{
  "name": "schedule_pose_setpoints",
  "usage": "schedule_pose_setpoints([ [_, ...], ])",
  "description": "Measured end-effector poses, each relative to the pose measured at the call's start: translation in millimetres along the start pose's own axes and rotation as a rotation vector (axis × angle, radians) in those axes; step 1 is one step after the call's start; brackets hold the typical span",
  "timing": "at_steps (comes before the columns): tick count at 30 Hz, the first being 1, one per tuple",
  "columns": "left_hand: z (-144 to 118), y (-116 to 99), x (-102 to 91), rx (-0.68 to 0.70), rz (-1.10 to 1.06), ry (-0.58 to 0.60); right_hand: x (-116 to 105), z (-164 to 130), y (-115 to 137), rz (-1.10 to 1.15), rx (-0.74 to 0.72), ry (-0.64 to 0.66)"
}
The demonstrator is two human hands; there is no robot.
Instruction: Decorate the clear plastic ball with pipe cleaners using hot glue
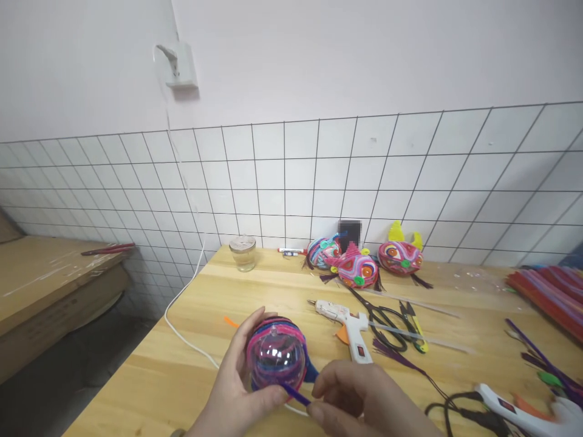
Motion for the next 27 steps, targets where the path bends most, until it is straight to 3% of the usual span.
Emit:
schedule_pose_setpoints([
  [6,-2.0,-0.9,0.9,-0.004,0.008,-0.023,-8.1,-1.6,11.1,-0.255,-0.24,-0.214],
  [10,-2.5,-1.1,2.0,-0.033,-0.019,-0.028,-7.8,-1.9,17.3,-0.284,-0.281,-0.257],
  [27,-2.1,-2.0,2.3,-0.056,-0.063,-0.049,-1.1,4.2,13.1,-0.152,-0.27,-0.198],
])
Point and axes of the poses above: each hand's wrist, its own z-axis towards the middle knuckle, its own x-axis out of the palm, y = z × x, the point moved 3 cm from there along z, towards the middle knuckle, and after that the axes turned 6 degrees about z, right-handed, at the moved point
